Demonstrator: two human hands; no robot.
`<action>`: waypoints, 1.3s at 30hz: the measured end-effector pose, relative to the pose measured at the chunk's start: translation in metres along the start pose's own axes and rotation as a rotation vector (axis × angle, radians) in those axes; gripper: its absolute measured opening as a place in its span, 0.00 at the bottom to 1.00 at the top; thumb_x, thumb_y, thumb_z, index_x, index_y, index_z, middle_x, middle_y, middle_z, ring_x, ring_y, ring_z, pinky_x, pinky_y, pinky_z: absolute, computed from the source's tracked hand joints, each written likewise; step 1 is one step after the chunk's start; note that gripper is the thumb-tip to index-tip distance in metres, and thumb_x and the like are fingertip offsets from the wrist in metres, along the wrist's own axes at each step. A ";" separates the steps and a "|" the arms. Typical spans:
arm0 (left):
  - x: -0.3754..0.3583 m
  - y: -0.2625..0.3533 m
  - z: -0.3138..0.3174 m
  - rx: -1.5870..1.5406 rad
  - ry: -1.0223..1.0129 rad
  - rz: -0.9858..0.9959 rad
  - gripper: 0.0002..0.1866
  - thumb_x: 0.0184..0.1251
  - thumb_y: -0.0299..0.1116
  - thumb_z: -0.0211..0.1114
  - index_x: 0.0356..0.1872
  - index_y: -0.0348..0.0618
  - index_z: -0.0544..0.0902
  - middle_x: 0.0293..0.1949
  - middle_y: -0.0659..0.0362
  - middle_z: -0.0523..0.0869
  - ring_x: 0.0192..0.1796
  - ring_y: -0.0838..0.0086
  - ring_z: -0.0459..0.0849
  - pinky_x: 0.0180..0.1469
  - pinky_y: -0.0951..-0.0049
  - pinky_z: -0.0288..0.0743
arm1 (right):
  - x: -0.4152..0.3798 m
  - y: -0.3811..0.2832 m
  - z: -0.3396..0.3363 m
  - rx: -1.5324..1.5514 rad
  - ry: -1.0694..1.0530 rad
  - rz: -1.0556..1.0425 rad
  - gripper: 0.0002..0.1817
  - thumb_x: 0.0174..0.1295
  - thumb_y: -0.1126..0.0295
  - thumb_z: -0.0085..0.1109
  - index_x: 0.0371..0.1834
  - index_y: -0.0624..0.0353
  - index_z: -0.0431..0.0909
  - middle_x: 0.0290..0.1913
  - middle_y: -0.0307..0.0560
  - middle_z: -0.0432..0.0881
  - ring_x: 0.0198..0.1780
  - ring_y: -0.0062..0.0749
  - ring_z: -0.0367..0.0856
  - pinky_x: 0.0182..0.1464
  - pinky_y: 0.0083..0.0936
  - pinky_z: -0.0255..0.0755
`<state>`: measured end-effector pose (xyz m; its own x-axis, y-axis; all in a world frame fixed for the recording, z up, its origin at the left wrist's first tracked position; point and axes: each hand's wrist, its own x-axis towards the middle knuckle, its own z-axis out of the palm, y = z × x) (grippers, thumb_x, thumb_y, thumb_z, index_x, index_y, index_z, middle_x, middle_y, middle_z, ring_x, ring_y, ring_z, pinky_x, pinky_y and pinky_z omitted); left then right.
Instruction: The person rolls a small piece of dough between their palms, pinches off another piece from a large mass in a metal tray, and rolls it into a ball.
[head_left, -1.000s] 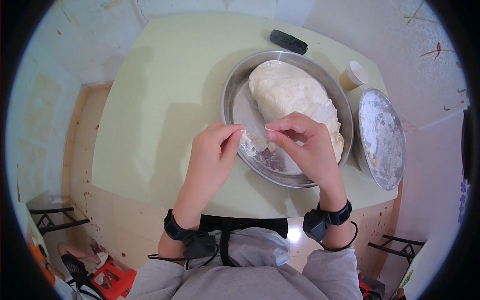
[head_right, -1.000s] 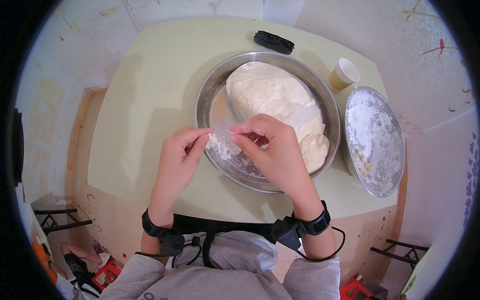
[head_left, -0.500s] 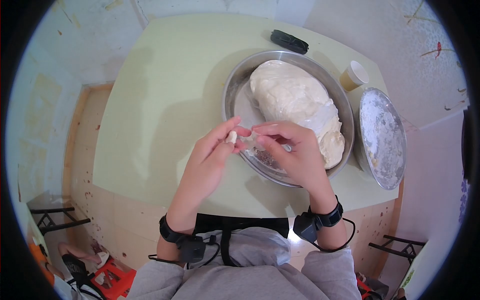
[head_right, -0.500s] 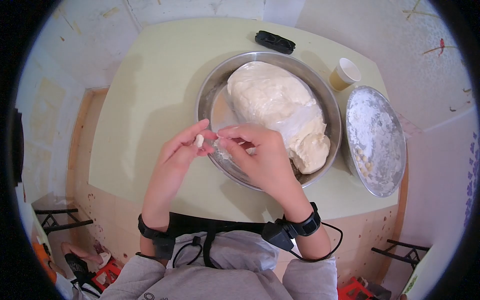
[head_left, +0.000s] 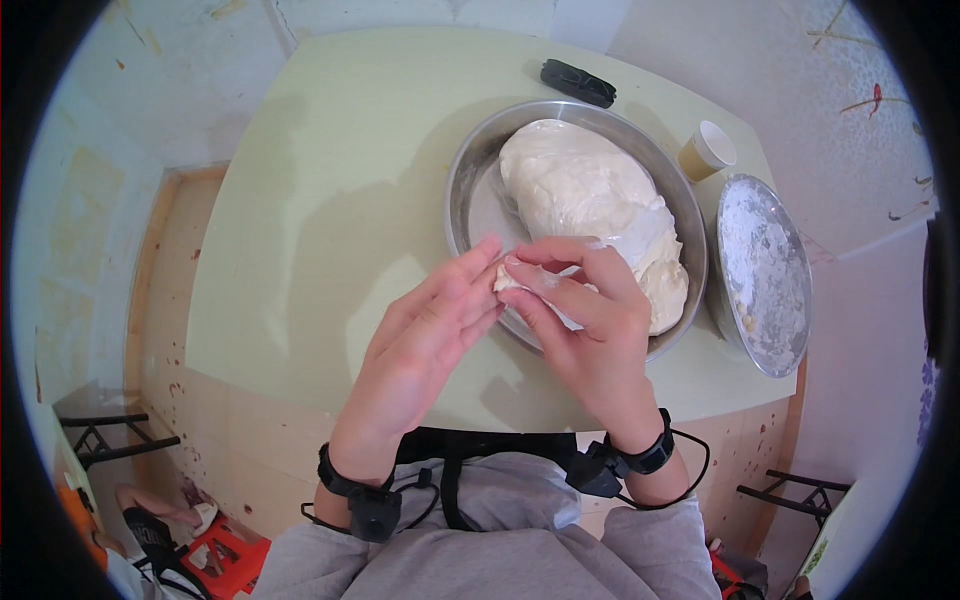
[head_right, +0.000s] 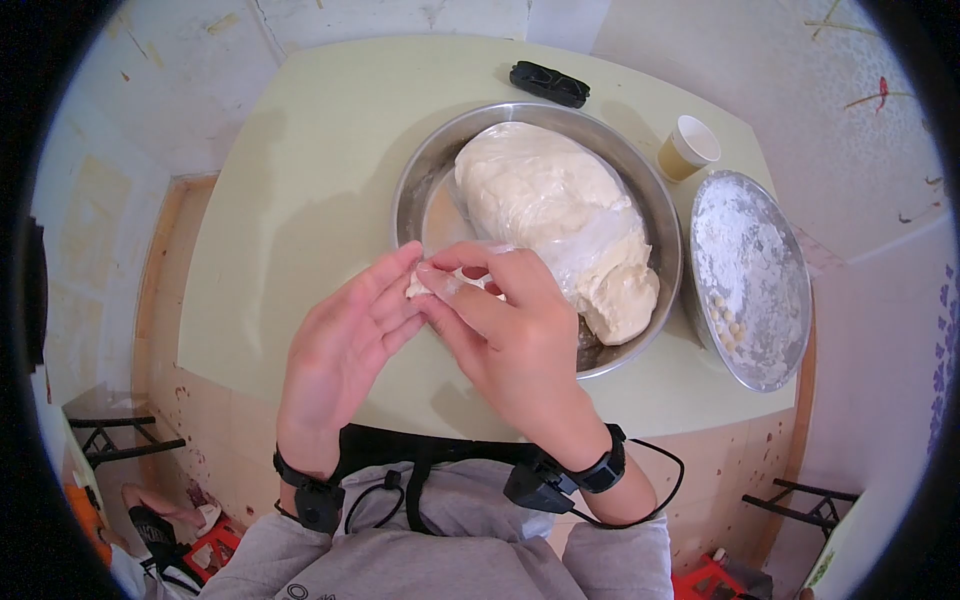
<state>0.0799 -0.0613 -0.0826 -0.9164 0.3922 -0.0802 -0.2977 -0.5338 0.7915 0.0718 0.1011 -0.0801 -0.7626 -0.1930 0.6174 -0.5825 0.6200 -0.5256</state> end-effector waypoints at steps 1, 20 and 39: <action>-0.001 0.000 -0.001 0.012 -0.027 -0.007 0.30 0.75 0.41 0.46 0.69 0.30 0.54 0.69 0.48 0.60 0.71 0.64 0.60 0.71 0.65 0.54 | 0.000 0.000 0.000 -0.023 0.014 -0.015 0.14 0.46 0.77 0.69 0.38 0.56 0.83 0.40 0.40 0.81 0.35 0.33 0.76 0.32 0.24 0.72; 0.027 0.002 0.014 -0.056 0.075 0.120 0.19 0.73 0.35 0.52 0.59 0.33 0.70 0.53 0.51 0.79 0.55 0.70 0.79 0.60 0.70 0.72 | 0.022 0.000 -0.007 -0.035 -0.037 -0.098 0.15 0.47 0.76 0.67 0.41 0.60 0.83 0.52 0.49 0.76 0.48 0.41 0.74 0.47 0.31 0.70; 0.013 0.003 0.004 -0.261 -0.149 -0.051 0.32 0.75 0.48 0.39 0.67 0.30 0.58 0.63 0.46 0.68 0.66 0.65 0.68 0.67 0.65 0.60 | 0.008 -0.010 0.002 0.062 -0.032 -0.046 0.18 0.42 0.76 0.69 0.41 0.54 0.84 0.48 0.44 0.79 0.45 0.36 0.76 0.44 0.28 0.70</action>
<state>0.0680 -0.0549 -0.0786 -0.8548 0.5189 -0.0105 -0.4187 -0.6776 0.6046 0.0703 0.0917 -0.0713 -0.7425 -0.2454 0.6233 -0.6329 0.5617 -0.5328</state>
